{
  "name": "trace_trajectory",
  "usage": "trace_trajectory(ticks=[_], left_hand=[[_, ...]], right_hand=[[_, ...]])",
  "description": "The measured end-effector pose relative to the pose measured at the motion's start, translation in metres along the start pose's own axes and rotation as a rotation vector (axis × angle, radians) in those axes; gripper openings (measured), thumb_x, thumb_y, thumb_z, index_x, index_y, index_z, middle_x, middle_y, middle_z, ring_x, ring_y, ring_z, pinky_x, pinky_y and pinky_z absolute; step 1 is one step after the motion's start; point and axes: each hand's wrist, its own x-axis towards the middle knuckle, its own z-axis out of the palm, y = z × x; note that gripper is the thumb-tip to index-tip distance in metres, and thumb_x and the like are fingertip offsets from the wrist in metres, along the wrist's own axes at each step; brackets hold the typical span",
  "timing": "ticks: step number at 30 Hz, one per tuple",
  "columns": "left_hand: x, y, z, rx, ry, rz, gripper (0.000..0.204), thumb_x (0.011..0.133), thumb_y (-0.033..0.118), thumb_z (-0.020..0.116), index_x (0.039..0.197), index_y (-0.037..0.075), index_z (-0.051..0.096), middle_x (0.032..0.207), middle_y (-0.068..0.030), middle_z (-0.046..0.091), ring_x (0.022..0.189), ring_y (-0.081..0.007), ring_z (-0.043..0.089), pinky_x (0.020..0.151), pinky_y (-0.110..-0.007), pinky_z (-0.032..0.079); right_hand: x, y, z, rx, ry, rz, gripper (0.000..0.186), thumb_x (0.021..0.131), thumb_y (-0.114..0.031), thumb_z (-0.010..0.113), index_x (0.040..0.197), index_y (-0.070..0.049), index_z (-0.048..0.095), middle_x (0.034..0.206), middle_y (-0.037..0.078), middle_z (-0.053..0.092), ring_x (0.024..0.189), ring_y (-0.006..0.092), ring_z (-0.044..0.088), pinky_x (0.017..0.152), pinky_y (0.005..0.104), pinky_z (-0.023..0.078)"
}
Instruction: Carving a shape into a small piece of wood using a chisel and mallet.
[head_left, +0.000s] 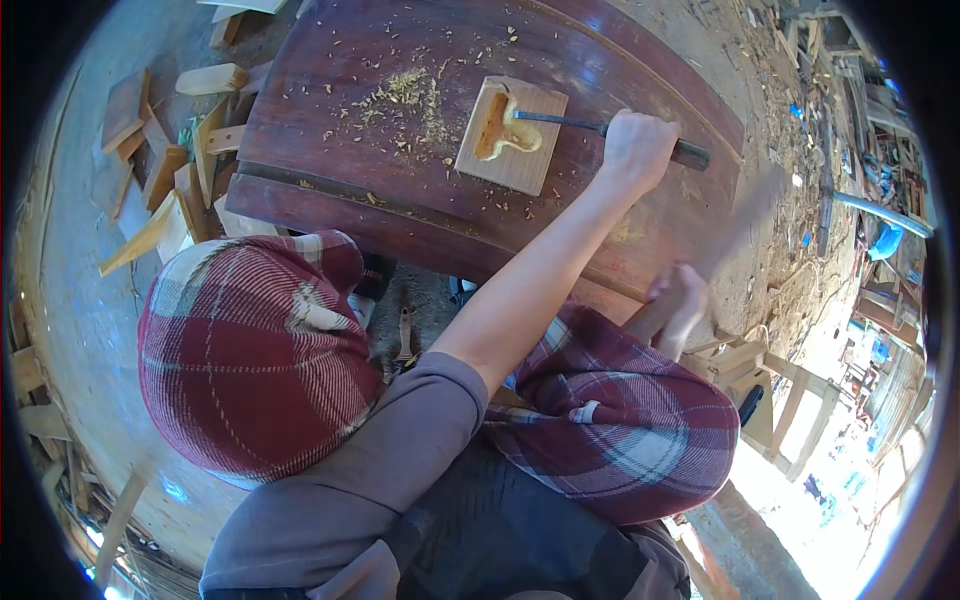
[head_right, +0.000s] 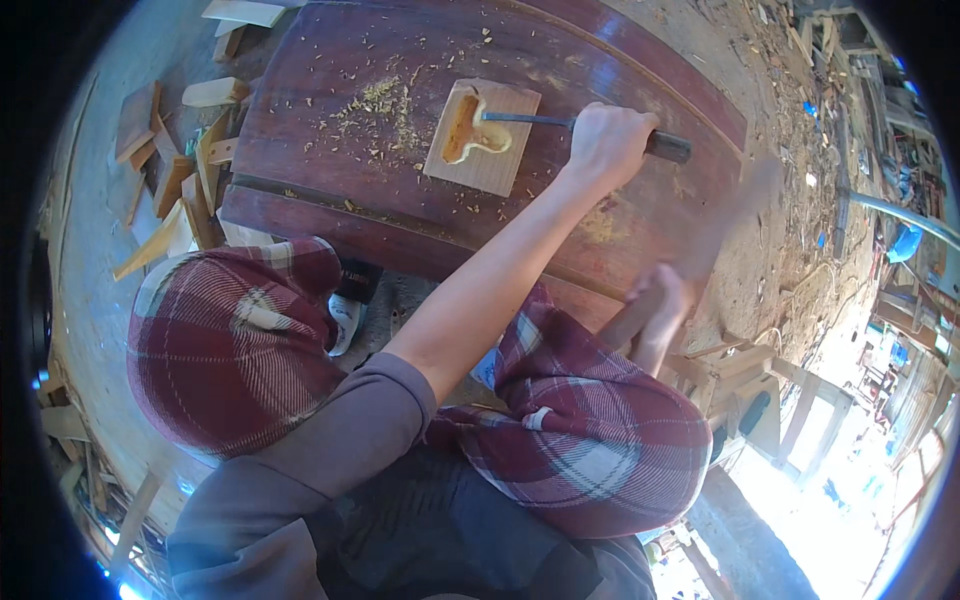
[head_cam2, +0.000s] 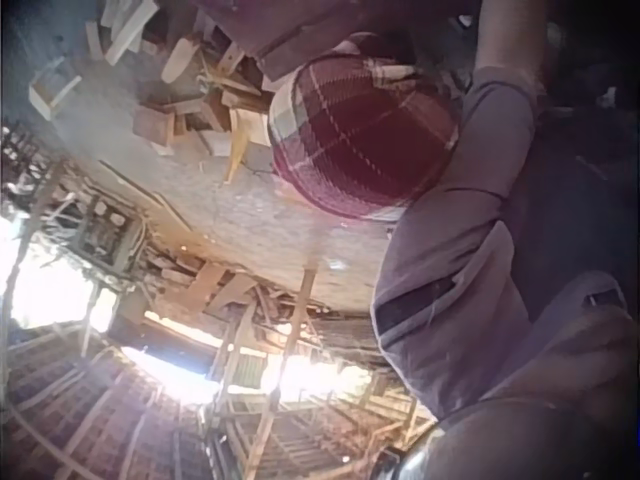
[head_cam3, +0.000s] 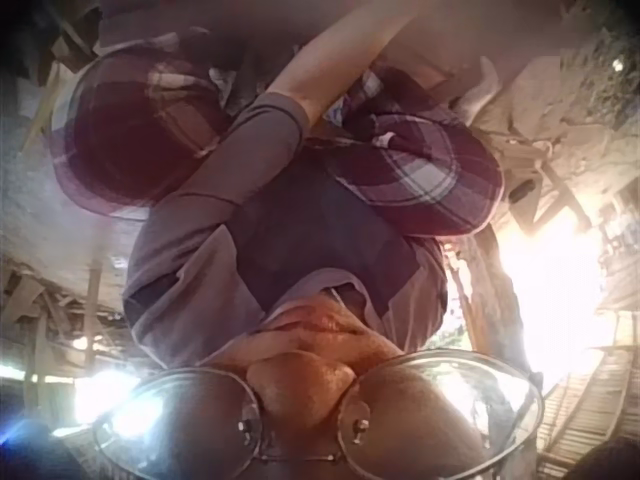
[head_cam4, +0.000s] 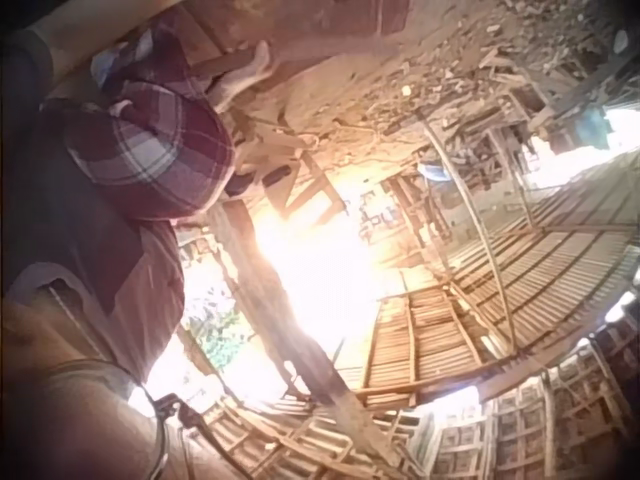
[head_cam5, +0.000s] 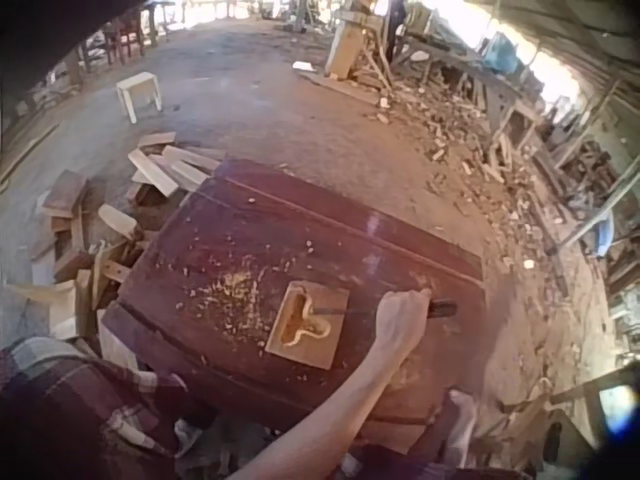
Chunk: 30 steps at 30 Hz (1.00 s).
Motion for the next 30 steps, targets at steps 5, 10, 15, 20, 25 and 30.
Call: trace_trajectory(ticks=[5,10,15,20,25,30], left_hand=[[-0.005,-0.017,-0.008,0.01,0.007,-0.051,0.009,0.075,0.012,0.063,0.082,0.013,0.068,0.07,-0.009,0.067,0.072,-0.0273,0.068,0.069,-0.039,0.048],[-0.008,-0.013,-0.026,-0.014,0.047,-0.036,0.008,0.073,0.012,0.065,0.081,0.013,0.067,0.07,-0.0085,0.067,0.071,-0.0269,0.067,0.068,-0.039,0.048],[-0.01,0.006,-0.042,-0.134,0.145,0.099,0.009,0.071,0.012,0.066,0.079,0.012,0.066,0.07,-0.0066,0.066,0.07,-0.0263,0.065,0.067,-0.04,0.047],[-0.002,0.039,-0.076,-0.145,0.127,0.157,0.013,0.07,0.013,0.067,0.083,0.014,0.067,0.071,-0.0063,0.066,0.07,-0.0273,0.064,0.066,-0.04,0.047],[-0.021,0.022,-0.079,-0.243,0.16,0.085,0.013,0.073,0.017,0.068,0.085,0.012,0.064,0.074,-0.0125,0.064,0.073,-0.0368,0.061,0.064,-0.046,0.047],[-0.036,0.001,-0.089,-0.208,0.138,0.088,0.016,0.069,0.014,0.072,0.079,0.011,0.06,0.073,-0.01,0.062,0.077,-0.0333,0.059,0.07,-0.043,0.043]], right_hand=[[-0.013,-0.017,0.008,-0.322,-0.192,0.091,0.032,0.084,-0.023,0.055,0.103,0.003,0.053,0.061,0.004,0.047,0.048,0.0142,0.048,0.042,0.0257,0.04],[-0.007,-0.014,-0.01,-0.007,-0.031,-0.017,0.034,0.085,-0.022,0.053,0.108,0.003,0.05,0.064,0.007,0.048,0.049,0.0149,0.048,0.041,0.0265,0.04],[-0.012,-0.008,-0.011,-0.022,0.022,-0.067,0.037,0.086,-0.023,0.055,0.111,0.003,0.05,0.069,0.009,0.05,0.051,0.0147,0.049,0.042,0.0268,0.041],[-0.001,0.014,-0.015,-0.603,0.11,-0.23,0.045,0.079,-0.027,0.072,0.105,0.006,0.057,0.077,0.013,0.059,0.06,0.0224,0.057,0.053,0.0362,0.048],[-0.001,0.054,0.004,-1.107,0.201,-0.516,0.05,0.069,-0.036,0.076,0.096,0.002,0.059,0.098,0.024,0.058,0.09,0.0456,0.057,0.076,0.0505,0.048],[-0.004,0.052,0.011,-1.203,0.278,-0.567,0.059,0.066,-0.039,0.079,0.106,-0.001,0.057,0.103,0.015,0.052,0.099,0.0338,0.054,0.084,0.0443,0.047]])
